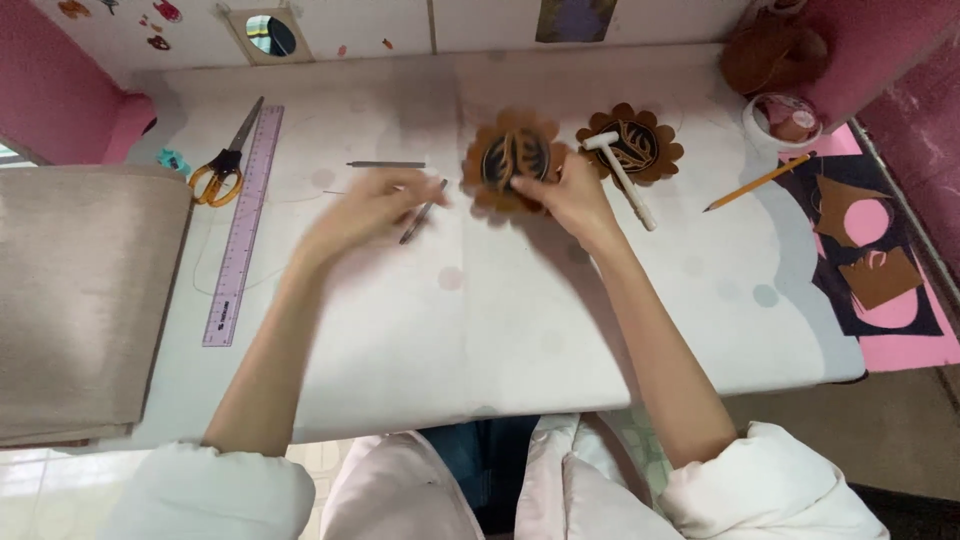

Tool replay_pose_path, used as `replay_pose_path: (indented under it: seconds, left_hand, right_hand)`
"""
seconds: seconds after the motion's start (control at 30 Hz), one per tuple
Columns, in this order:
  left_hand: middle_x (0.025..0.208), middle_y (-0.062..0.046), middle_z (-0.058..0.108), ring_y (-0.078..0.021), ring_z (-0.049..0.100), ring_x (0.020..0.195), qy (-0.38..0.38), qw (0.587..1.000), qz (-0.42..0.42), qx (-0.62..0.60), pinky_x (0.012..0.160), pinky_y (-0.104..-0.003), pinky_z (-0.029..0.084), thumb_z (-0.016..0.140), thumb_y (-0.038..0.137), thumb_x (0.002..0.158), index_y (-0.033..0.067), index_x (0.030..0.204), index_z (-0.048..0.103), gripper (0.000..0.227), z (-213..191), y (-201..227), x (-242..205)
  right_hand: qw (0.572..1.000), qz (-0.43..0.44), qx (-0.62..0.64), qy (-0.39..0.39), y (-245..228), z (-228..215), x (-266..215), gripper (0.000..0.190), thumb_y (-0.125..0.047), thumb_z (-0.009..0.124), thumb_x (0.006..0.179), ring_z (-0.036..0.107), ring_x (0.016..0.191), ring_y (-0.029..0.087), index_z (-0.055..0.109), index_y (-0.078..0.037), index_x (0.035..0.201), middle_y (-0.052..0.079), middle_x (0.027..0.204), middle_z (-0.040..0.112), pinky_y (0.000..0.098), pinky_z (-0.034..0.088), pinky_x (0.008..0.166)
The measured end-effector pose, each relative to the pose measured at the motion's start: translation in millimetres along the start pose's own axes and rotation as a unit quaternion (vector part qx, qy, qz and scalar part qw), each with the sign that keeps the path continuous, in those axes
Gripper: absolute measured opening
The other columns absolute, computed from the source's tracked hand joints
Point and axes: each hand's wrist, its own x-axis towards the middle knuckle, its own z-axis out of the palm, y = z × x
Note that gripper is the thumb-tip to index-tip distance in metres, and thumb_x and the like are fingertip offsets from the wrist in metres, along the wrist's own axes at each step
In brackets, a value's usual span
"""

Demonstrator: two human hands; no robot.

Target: Punching decorative holes into flower-shaped leather pieces using a hammer and a punch tool on a workbench.

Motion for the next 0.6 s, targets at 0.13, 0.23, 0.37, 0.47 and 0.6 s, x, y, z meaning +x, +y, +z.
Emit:
replay_pose_path:
  seconds: [0.13, 0.23, 0.37, 0.47, 0.6]
  left_hand:
    - [0.093, -0.008, 0.076, -0.0347, 0.072, 0.082, 0.263, 0.893, 0.014, 0.364, 0.066, -0.043, 0.054, 0.083, 0.02, 0.084, 0.02, 0.103, 0.078, 0.02, -26, -35, -1]
    - [0.105, -0.01, 0.063, -0.0265, 0.063, 0.095, 0.363, 0.806, -0.001, 0.467, 0.076, -0.039, 0.049, 0.077, 0.01, 0.087, 0.0103, 0.126, 0.068, 0.04, -17, -35, 6]
    - [0.102, -0.005, 0.056, -0.0231, 0.055, 0.096, 0.312, 0.805, 0.041, 0.503, 0.082, -0.037, 0.041, 0.07, 0.008, 0.08, 0.0161, 0.107, 0.066, 0.028, 19, -35, 17]
    - [0.085, -0.009, 0.065, -0.0268, 0.066, 0.087, 0.228, 0.857, -0.029, 0.461, 0.081, -0.042, 0.048, 0.07, 0.024, 0.085, 0.0129, 0.092, 0.07, 0.013, 29, -20, 8]
    - [0.082, -0.023, 0.073, -0.0418, 0.075, 0.08, 0.158, 0.911, -0.132, 0.357, 0.068, -0.047, 0.06, 0.076, 0.015, 0.084, 0.0033, 0.089, 0.077, 0.013, 22, -38, 10]
  right_hand:
    - [0.995, 0.063, -0.013, -0.072, -56, 0, -31, 0.058, -0.026, 0.083, 0.086, 0.064, 0.121, 0.041, 0.061, 0.006, 0.129, 0.028, 0.124, 0.069, 0.0511, 0.052, 0.101]
    - [0.986, 0.101, -0.082, -0.107, -82, -3, -42, 0.089, -0.029, 0.078, 0.089, 0.045, 0.14, 0.049, 0.032, 0.021, 0.147, 0.039, 0.143, 0.05, 0.0564, 0.039, 0.114]
    - [0.969, 0.113, -0.219, -0.036, -30, -10, -16, 0.064, -0.056, 0.063, 0.094, 0.065, 0.116, 0.046, 0.062, 0.002, 0.12, 0.028, 0.113, 0.07, 0.0567, 0.051, 0.098]
    - [0.944, 0.102, -0.304, 0.077, 2, -30, 3, 0.046, -0.055, 0.065, 0.096, 0.072, 0.101, 0.043, 0.072, -0.011, 0.101, 0.02, 0.096, 0.075, 0.0543, 0.054, 0.088]
    - [0.913, 0.125, -0.34, 0.189, 37, -64, 15, 0.037, -0.044, 0.081, 0.087, 0.069, 0.097, 0.047, 0.056, -0.019, 0.098, 0.015, 0.095, 0.065, 0.0561, 0.052, 0.086]
